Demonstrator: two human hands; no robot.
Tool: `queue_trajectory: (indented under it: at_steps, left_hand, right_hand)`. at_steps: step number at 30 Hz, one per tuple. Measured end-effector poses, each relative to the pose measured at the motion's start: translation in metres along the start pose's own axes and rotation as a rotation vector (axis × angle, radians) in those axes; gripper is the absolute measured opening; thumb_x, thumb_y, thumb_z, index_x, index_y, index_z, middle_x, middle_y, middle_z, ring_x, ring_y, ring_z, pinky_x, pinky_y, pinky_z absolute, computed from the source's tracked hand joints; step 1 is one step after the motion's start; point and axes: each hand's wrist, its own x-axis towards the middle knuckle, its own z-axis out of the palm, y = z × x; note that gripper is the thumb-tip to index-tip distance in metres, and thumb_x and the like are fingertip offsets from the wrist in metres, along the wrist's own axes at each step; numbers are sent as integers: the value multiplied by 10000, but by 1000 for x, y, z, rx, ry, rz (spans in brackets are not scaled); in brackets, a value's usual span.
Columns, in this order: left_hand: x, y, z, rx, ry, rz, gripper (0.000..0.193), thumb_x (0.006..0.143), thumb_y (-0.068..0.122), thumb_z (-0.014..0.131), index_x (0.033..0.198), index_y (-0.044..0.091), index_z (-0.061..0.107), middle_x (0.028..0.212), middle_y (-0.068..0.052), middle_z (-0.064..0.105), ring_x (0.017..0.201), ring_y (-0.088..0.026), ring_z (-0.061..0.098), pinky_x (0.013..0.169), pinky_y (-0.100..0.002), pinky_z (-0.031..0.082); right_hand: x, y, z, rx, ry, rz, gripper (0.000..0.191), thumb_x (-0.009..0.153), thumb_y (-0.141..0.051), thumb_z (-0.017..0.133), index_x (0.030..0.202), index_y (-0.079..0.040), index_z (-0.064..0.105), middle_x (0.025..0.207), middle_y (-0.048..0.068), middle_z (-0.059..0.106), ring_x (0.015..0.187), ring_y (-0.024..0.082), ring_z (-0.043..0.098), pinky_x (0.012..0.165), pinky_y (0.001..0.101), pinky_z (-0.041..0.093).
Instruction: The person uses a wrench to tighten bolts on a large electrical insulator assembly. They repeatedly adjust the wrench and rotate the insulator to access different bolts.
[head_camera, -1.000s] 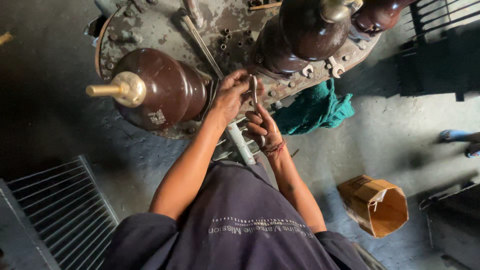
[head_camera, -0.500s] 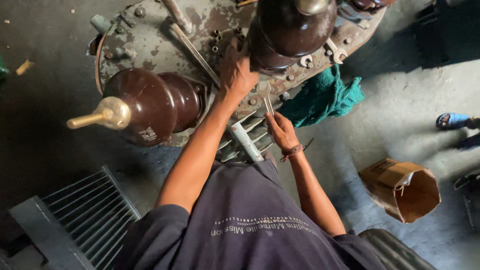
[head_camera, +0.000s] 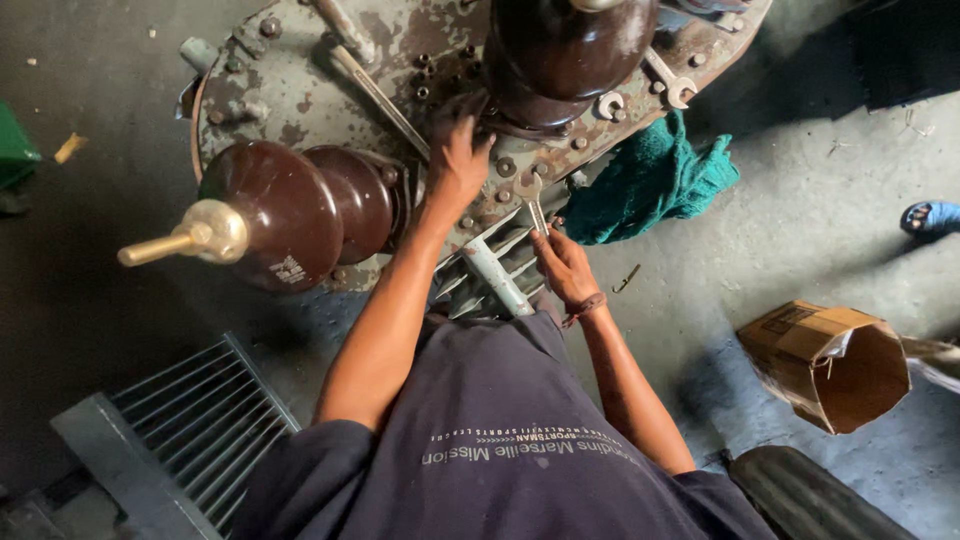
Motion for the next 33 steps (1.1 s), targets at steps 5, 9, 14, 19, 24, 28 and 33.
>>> queue_trajectory:
  at_steps: [5,9,14,19,24,28,33]
  left_hand:
    - [-4,-15,20,214,22,34,442,914,169,838,1228,50,551,1080,-205,630,991,-443,614,870,-550,501]
    - [6,-12,12,114,3,117,541,904,93,769,1382,31,525,1192,-217,643,1098,-438,619,980,-522,518]
    - [13,-6,5,38,-43,107,521,917,91,785,1380,33,554,1135,-177,640,1077,-370,632,1074,-541,501]
    - [28,-5,-1,24,-258,-35,560,858,29,780,1379,54,576,1172,-235,652,1039,-401,627,891,-446,534]
    - [52,9,-21,-39,-320,-21,661,769,-108,709,1393,80,593,1117,-211,697,1038,-436,616,917,-503,514]
    - [61,11,-24,-16,-294,79,618,704,-73,745,1293,49,606,1112,-228,692,1055,-450,604,919,-521,497]
    - [55,-7,-15,-31,-304,138,523,753,-46,757,1256,36,640,1176,-207,677,1112,-435,617,979,-500,497]
  right_hand:
    - [-2,-4,-1,-13,-15,-7,461,1046,-488,562,908,-48,572,695,-27,480,613,77,425,516,273,332]
    - [-7,-6,0,-41,-5,16,449,1030,-504,546,935,-69,604,683,-27,507,601,71,441,515,270,337]
    - [-11,-3,3,-112,9,62,470,1028,-503,553,926,-47,607,677,-14,529,603,77,471,525,276,367]
    - [-10,5,11,-72,21,95,394,986,-450,605,1042,-62,647,699,5,515,622,118,465,544,328,377]
    - [-4,12,17,-211,47,0,472,1004,-485,621,917,-21,632,669,41,564,631,136,538,577,335,438]
    - [-3,13,14,-231,46,31,470,971,-503,616,882,-45,668,627,33,596,585,145,555,553,344,434]
    - [-7,14,6,-363,108,-1,453,971,-473,668,906,-25,684,605,75,497,571,200,470,543,385,370]
